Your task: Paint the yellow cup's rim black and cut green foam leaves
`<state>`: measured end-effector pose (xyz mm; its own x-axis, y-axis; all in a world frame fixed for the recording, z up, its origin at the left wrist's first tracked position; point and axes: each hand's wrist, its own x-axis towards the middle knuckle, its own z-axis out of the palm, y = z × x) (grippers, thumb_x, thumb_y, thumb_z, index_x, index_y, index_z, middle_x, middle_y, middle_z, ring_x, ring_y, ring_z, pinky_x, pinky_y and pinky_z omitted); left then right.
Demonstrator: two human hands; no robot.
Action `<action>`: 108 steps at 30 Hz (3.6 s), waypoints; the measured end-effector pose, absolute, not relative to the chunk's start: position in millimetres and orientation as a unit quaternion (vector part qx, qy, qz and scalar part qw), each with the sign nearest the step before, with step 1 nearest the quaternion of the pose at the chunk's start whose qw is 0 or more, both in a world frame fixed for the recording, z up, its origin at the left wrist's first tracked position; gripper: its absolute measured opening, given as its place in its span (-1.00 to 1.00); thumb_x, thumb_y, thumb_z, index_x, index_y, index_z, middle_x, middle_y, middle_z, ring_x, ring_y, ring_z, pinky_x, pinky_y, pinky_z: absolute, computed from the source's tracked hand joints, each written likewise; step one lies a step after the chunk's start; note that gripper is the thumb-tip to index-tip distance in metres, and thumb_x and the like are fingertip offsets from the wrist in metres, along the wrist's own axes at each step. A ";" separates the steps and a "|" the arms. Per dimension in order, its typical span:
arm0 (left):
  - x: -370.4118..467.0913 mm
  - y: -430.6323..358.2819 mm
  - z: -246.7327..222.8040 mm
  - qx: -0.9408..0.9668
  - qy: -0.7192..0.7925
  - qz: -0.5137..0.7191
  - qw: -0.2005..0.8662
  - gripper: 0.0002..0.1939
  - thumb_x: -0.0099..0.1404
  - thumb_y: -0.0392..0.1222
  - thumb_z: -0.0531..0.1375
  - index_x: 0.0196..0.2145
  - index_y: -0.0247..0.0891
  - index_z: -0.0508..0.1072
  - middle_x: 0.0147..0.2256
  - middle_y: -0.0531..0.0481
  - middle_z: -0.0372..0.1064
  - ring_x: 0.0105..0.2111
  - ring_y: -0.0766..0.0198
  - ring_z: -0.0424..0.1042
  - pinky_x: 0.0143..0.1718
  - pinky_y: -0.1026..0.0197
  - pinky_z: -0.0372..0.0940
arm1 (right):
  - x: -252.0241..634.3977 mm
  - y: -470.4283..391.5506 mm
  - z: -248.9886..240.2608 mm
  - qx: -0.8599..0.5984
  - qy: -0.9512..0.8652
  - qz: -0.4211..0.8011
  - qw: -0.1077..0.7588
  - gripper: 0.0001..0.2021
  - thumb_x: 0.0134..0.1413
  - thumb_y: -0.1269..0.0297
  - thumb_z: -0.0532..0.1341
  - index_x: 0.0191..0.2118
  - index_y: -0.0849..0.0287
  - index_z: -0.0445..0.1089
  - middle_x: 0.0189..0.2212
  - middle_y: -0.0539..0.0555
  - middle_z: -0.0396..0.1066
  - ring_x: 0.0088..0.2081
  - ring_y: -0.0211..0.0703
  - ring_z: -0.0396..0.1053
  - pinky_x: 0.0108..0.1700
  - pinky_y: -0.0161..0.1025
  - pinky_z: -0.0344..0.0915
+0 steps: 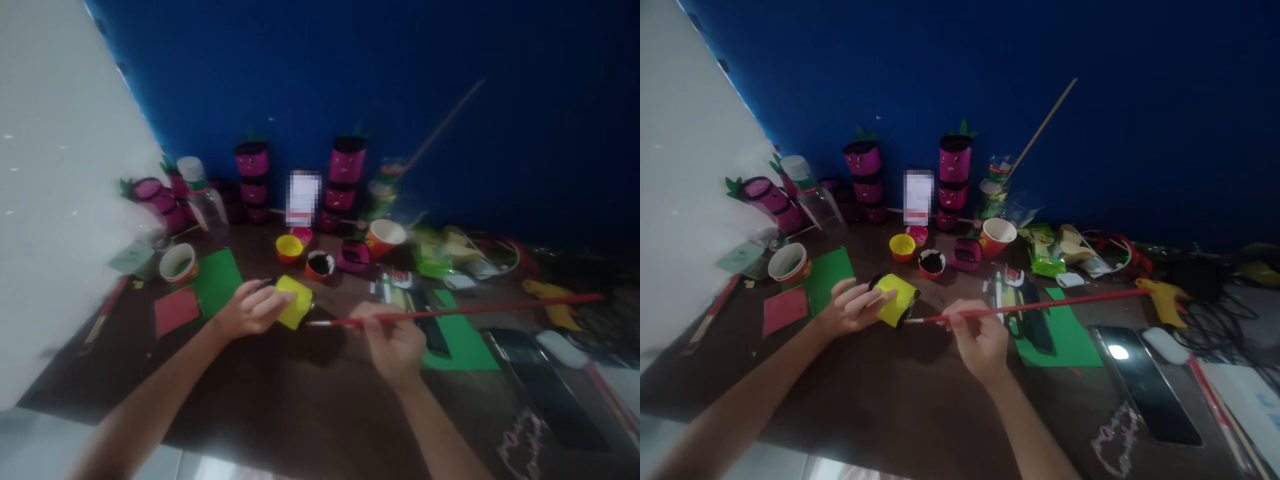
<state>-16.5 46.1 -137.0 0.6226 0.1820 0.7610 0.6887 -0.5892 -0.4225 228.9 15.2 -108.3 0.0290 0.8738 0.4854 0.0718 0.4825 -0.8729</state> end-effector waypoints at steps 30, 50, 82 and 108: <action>-18.5 44.3 -145.9 -0.816 -0.244 -0.373 0.368 -0.67 -0.07 -0.15 0.38 -0.28 -0.05 0.50 -0.28 0.04 0.30 -0.23 0.32 0.23 0.02 0.21 0.16 | 236.6 31.3 -118.3 -0.494 -0.418 0.410 0.643 -0.76 -0.04 0.11 0.27 -0.44 0.19 0.29 -0.62 -0.07 0.35 -0.64 -0.36 0.31 -0.59 -0.41 0.29; -18.4 43.1 -146.9 -0.811 -0.246 -0.382 0.369 -0.67 -0.09 -0.18 0.39 -0.30 -0.03 0.49 -0.27 0.04 0.29 -0.21 0.32 0.22 0.00 0.23 0.17 | 237.1 29.0 -120.0 -0.481 -0.405 0.412 0.659 -0.76 -0.06 0.13 0.29 -0.45 0.18 0.30 -0.60 -0.06 0.36 -0.62 -0.37 0.30 -0.57 -0.41 0.28; -17.1 40.1 -147.7 -0.821 -0.226 -0.389 0.351 -0.71 -0.05 -0.11 0.37 -0.29 -0.02 0.50 -0.30 0.05 0.29 -0.25 0.33 0.22 0.01 0.24 0.16 | 247.9 40.0 -121.2 -0.397 -0.478 0.541 0.567 -0.77 0.01 0.06 0.22 -0.40 0.11 0.26 -0.47 -0.01 0.34 -0.41 -0.27 0.32 -0.37 -0.32 0.32; -15.1 39.0 -144.6 -0.798 -0.226 -0.415 0.373 -0.67 -0.14 -0.20 0.42 -0.36 -0.03 0.48 -0.31 0.04 0.23 -0.31 0.33 0.18 -0.06 0.24 0.19 | 232.9 36.6 -115.5 -0.447 -0.324 0.556 0.622 -0.63 -0.23 0.05 0.37 -0.50 0.17 0.22 -0.64 -0.09 0.35 -0.64 -0.40 0.27 -0.60 -0.45 0.23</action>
<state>-15.1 39.0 -144.6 0.5531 0.0507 0.8315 0.6708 -0.6190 -0.4085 232.9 36.6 -115.5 0.1725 0.9805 -0.0941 -0.4020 -0.0172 -0.9155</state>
